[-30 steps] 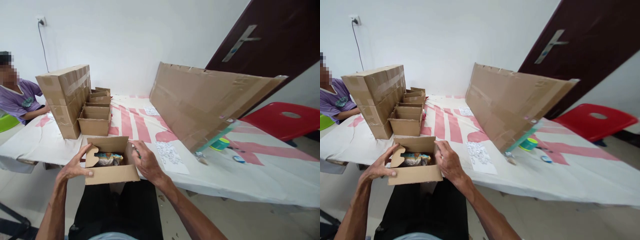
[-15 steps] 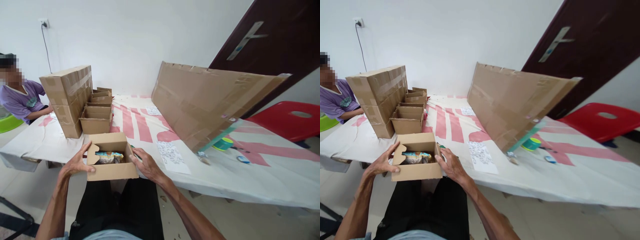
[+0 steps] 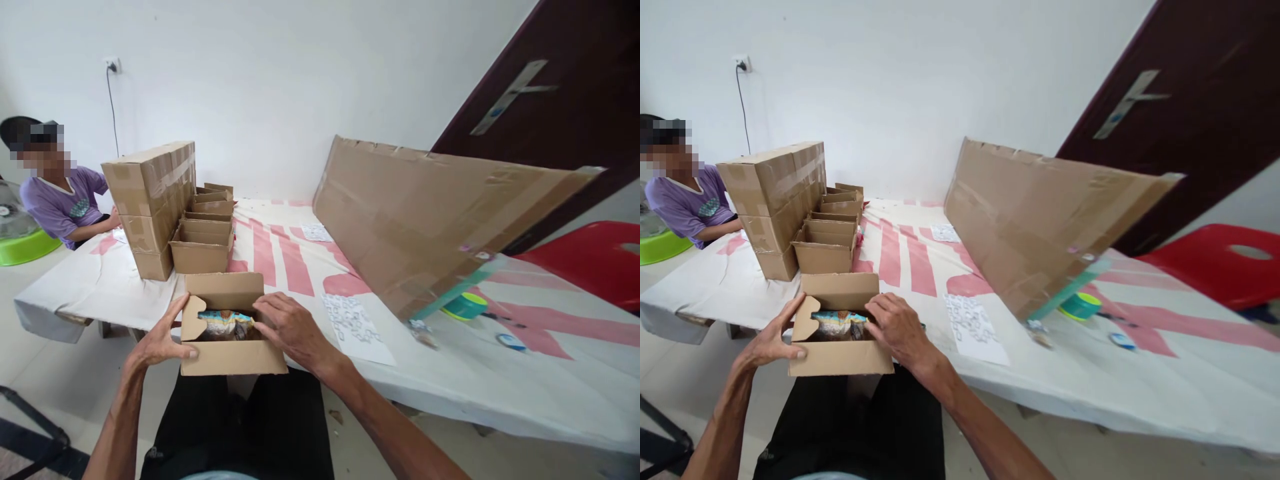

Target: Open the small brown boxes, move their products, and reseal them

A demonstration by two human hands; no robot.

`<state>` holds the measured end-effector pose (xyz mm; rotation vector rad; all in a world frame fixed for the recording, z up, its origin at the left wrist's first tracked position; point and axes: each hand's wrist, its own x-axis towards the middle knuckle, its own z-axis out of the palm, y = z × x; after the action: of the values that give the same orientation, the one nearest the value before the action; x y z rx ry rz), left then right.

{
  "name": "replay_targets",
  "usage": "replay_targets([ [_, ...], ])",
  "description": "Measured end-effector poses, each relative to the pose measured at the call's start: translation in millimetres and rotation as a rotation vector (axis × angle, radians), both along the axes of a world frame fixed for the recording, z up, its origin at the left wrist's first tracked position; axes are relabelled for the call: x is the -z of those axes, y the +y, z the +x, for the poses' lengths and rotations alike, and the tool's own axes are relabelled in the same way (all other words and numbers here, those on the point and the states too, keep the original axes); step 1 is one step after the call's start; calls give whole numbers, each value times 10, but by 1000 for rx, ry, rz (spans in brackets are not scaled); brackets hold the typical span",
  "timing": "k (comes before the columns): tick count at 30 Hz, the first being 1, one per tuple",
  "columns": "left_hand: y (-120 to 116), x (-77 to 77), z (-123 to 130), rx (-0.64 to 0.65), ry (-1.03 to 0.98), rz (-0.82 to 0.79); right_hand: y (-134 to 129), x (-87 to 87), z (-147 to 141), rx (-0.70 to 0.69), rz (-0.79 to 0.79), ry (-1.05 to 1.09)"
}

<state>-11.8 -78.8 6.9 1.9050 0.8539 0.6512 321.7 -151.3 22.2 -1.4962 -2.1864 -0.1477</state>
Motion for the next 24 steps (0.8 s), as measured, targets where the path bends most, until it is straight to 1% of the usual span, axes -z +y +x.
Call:
replay_targets([
  [1, 6, 3, 2, 0, -4, -2, 69, -53, -43, -33, -68, -77],
  [3, 23, 9, 6, 4, -15, -8, 235, -80, -124, -38, -183, -198],
  [6, 53, 22, 6, 16, -28, -17, 473, 14, -206, -8, -249, -287],
  [8, 73, 32, 5, 16, -23, -16, 564, 66, -226, -15, -257, -261],
  [9, 84, 37, 7, 11, -21, -15, 583, 66, -225, -25, -259, -220],
  [11, 108, 46, 28, -5, -27, -19, 571, -5, -200, -55, -259, -106],
  [13, 140, 53, 83, -28, -40, -25, 522, -163, -142, -88, -249, 39],
  [15, 181, 56, 178, -51, -47, -18, 471, -374, -56, -103, -225, 194],
  [19, 279, 34, 419, -96, -23, 16, 429, -802, 170, -35, -140, 401],
  [20, 304, 13, 472, -121, -15, 45, 427, -892, 228, -19, -109, 436],
  [22, 347, -60, 559, -195, -27, 155, 421, -1044, 331, -5, -56, 507],
  [24, 377, -180, 636, -244, -83, 273, 411, -1162, 400, -4, -30, 580],
])
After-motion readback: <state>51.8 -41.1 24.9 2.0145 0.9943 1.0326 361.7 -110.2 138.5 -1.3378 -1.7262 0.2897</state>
